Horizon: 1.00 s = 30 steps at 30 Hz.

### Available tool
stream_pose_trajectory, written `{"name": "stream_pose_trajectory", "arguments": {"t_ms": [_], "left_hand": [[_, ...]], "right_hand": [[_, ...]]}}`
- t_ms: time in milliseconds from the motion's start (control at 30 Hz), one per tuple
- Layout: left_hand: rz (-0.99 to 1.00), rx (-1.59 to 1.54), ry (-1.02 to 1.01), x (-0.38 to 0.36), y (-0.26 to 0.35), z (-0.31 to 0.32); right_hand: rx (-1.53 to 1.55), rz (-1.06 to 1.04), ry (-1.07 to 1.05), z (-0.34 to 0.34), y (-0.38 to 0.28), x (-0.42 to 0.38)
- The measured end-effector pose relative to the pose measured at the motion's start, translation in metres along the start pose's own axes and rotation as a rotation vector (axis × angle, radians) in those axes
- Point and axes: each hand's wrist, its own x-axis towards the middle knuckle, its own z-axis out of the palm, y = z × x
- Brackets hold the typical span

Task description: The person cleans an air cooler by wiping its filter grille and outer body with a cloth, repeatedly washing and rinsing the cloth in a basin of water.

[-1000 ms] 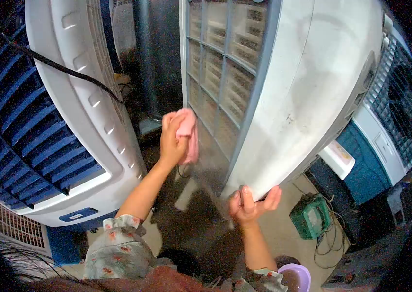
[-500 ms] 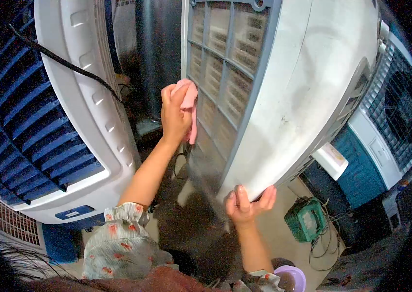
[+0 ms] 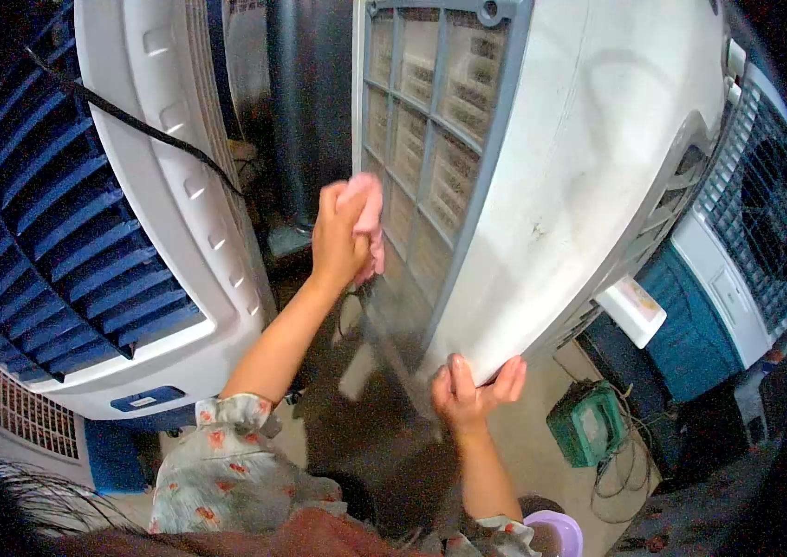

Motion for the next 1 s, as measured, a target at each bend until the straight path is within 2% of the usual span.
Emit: {"name": "stream_pose_trajectory", "arguments": {"t_ms": [67, 200, 300, 433, 467, 600, 700, 833, 900, 967, 1000], "left_hand": [[0.036, 0.020, -0.123, -0.012, -0.010, -0.012], [-0.033, -0.042, 0.030, 0.025, 0.005, -0.011], [-0.008, 0.069, 0.044, 0.008, 0.004, 0.003], [0.028, 0.145, -0.201, -0.024, 0.008, -0.028], [0.052, 0.141, -0.201, -0.025, 0.010, -0.032], [-0.009, -0.002, 0.006, -0.007, 0.043, -0.026], [-0.056, -0.030, -0.020, 0.000, 0.054, -0.014], [-0.167, -0.281, -0.232, -0.021, 0.043, -0.028], [-0.173, -0.344, -0.177, -0.013, 0.033, -0.030], [-0.380, -0.567, -0.091, 0.003, 0.034, -0.020], [-0.320, -0.498, -0.094, 0.006, 0.036, -0.016]], "right_hand": [[-0.002, 0.005, -0.012, -0.002, -0.002, -0.001], [-0.001, 0.016, -0.001, -0.002, -0.004, -0.001], [0.005, 0.011, -0.020, -0.005, -0.001, -0.002], [0.019, 0.013, -0.018, -0.003, 0.001, -0.003], [0.025, 0.020, -0.018, -0.002, 0.000, -0.003], [0.004, 0.024, -0.004, -0.001, -0.003, -0.002], [-0.003, -0.002, -0.033, -0.003, 0.003, -0.005], [-0.002, 0.008, -0.035, -0.003, 0.002, -0.007], [-0.001, 0.020, -0.027, -0.002, 0.000, -0.008], [-0.009, 0.023, -0.006, -0.001, 0.000, -0.007], [-0.003, 0.017, -0.008, 0.000, 0.000, -0.007]]}}
